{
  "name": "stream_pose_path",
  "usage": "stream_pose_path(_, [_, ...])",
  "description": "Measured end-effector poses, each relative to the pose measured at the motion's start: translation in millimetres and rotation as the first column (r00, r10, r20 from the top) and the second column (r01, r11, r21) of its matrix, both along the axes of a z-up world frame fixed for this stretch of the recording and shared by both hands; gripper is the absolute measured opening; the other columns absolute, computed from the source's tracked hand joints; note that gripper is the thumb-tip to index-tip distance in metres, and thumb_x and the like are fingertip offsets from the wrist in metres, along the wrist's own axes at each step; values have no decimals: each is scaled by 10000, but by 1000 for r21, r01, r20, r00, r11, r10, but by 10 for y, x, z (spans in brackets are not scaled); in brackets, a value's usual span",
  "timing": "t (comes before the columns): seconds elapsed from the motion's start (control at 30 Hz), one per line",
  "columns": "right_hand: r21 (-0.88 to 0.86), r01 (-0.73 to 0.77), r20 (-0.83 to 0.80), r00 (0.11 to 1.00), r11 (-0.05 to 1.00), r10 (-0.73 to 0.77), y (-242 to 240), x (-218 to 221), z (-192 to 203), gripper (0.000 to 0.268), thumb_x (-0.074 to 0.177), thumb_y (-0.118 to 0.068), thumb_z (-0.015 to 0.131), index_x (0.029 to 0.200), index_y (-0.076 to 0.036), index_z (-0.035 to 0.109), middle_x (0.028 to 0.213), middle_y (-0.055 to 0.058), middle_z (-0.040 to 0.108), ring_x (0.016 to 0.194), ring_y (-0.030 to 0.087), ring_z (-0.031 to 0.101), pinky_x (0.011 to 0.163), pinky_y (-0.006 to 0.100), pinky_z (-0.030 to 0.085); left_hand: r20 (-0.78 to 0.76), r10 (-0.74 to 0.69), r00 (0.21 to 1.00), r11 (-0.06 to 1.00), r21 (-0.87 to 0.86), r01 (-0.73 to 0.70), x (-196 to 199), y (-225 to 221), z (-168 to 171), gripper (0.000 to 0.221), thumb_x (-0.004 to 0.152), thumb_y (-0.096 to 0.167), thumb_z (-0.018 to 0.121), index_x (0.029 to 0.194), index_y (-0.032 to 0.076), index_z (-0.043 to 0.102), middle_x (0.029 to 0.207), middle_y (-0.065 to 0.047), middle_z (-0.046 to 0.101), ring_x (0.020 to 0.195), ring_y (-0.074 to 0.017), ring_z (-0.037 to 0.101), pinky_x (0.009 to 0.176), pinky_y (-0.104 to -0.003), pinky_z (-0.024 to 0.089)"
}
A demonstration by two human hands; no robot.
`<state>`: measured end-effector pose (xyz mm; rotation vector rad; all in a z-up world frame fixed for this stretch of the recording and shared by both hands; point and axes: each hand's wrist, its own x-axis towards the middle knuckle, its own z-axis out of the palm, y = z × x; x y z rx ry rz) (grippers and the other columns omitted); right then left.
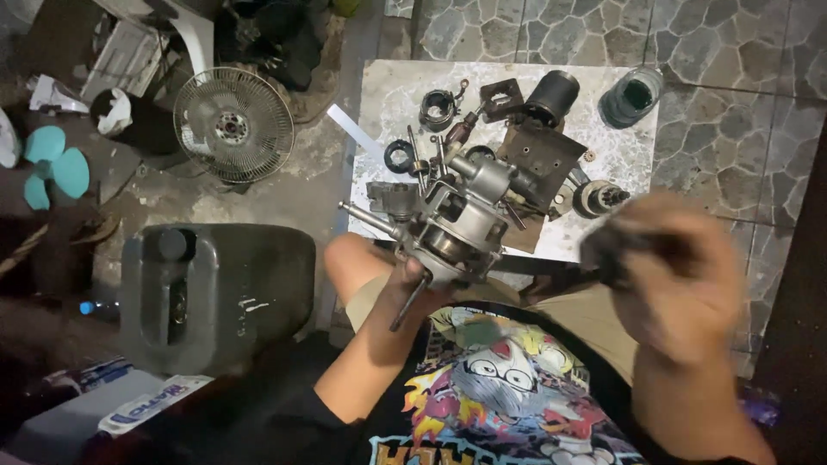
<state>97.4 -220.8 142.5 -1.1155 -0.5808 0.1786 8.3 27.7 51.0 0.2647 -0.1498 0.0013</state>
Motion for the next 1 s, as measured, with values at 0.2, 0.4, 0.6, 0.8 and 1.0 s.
stream_pose_path(0.2, [-465, 149, -163, 955, 873, -250, 255, -128, 136, 320, 939, 83, 662, 1245, 93, 569, 1214, 218, 682, 980, 211, 675, 889, 257, 561, -9, -37, 999, 999, -30, 37, -36, 45, -29, 795, 941, 361, 758, 1587, 75, 394, 1468, -216, 541, 1146, -282, 666, 1023, -402, 577])
stream_pose_path(0.4, [-525, 183, -73, 963, 831, -258, 173, -69, 15, 298, 980, 104, 640, 1266, 62, 566, 1243, 172, 648, 1010, 188, 626, 914, 251, 506, -15, -56, 998, 996, -66, 55, -219, 127, -108, 748, 976, 354, 739, 1586, 79, 405, 1494, -204, 531, 1147, -258, 663, 1040, -387, 569])
stream_pose_path(0.6, [-510, 392, -58, 873, 766, -485, 147, 554, -1351, 288, 988, 119, 609, 1270, 61, 598, 1020, 127, 602, 925, 202, 593, 869, 349, 529, -324, 110, 940, 994, 15, -111, -354, 169, -224, 735, 890, 529, 759, 1440, 81, 567, 1391, -132, 641, 1212, -314, 629, 1068, -589, 471])
stream_pose_path(0.8, [-690, 203, -314, 781, 695, -540, 57, 318, -2465, 472, 871, 84, 603, 1341, 50, 572, 1089, 213, 610, 992, 276, 618, 901, 441, 521, -320, 229, 919, 973, 42, -228, -527, 235, -75, 736, 912, 545, 666, 1495, 119, 519, 1570, -202, 459, 1403, -482, 447, 1151, -695, 295])
stream_pose_path(1.0, [-548, 128, -329, 876, 826, -354, 284, 561, -2176, 683, 887, 95, 682, 1489, 73, 360, 1359, 366, 550, 1210, 439, 610, 1035, 523, 498, -382, 253, 889, 965, 29, -262, -730, 381, -384, 899, 817, 580, 740, 1528, 115, 446, 1595, -230, 402, 1435, -471, 397, 1202, -675, 200])
